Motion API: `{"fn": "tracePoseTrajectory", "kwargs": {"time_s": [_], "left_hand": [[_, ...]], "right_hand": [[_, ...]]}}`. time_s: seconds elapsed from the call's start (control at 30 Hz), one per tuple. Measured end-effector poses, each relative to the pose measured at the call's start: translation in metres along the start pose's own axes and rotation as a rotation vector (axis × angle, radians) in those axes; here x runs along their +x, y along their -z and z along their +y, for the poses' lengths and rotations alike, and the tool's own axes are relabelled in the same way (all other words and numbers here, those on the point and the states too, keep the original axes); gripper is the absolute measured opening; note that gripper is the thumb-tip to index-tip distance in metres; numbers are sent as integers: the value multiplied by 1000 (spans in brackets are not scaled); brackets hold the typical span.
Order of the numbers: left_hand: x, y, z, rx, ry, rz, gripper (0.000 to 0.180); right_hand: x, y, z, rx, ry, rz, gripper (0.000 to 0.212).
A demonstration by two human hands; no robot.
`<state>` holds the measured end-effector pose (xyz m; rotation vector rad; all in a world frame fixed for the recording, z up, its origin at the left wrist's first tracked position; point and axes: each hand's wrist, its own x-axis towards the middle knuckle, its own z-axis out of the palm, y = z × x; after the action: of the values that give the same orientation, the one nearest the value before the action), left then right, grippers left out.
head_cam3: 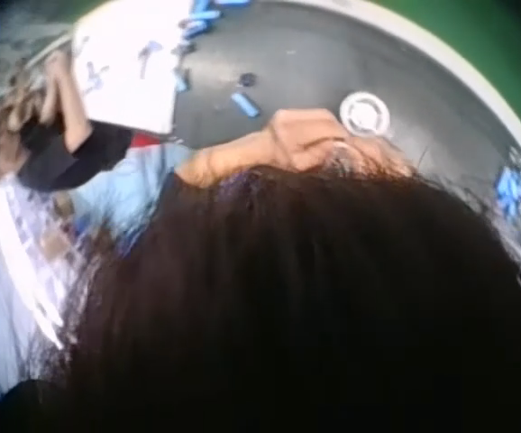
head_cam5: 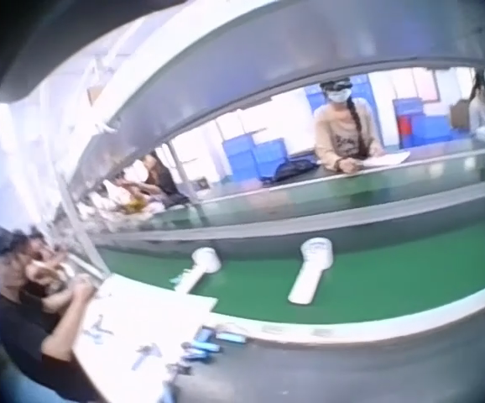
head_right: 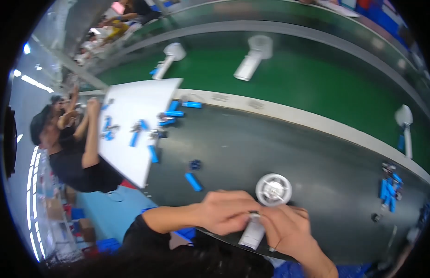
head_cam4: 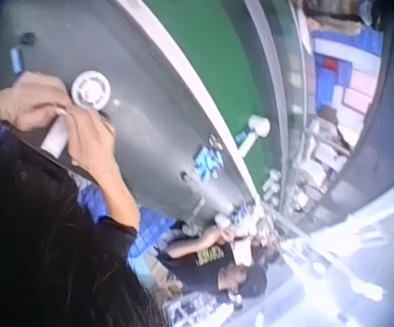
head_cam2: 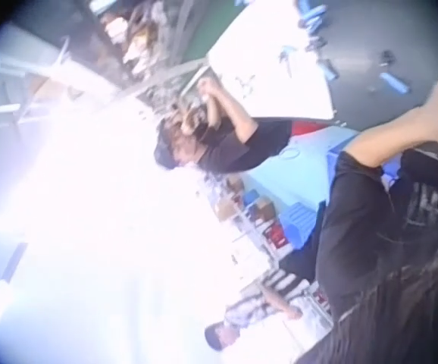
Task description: The person assembles handheld fans along an assembly line by connecting the motor wire connector to the circuit board and positioning the components into the plastic fan casing by hand.
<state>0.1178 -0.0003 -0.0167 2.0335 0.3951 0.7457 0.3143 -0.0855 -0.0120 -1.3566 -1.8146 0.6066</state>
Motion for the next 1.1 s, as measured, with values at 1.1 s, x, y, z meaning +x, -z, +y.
{"fn": "tracePoseTrajectory", "kwargs": {"time_s": [1.1], "left_hand": [[12,0,-8,294,-289,95,37]], "right_hand": [[2,-1,11,5,95,169,26]]}}
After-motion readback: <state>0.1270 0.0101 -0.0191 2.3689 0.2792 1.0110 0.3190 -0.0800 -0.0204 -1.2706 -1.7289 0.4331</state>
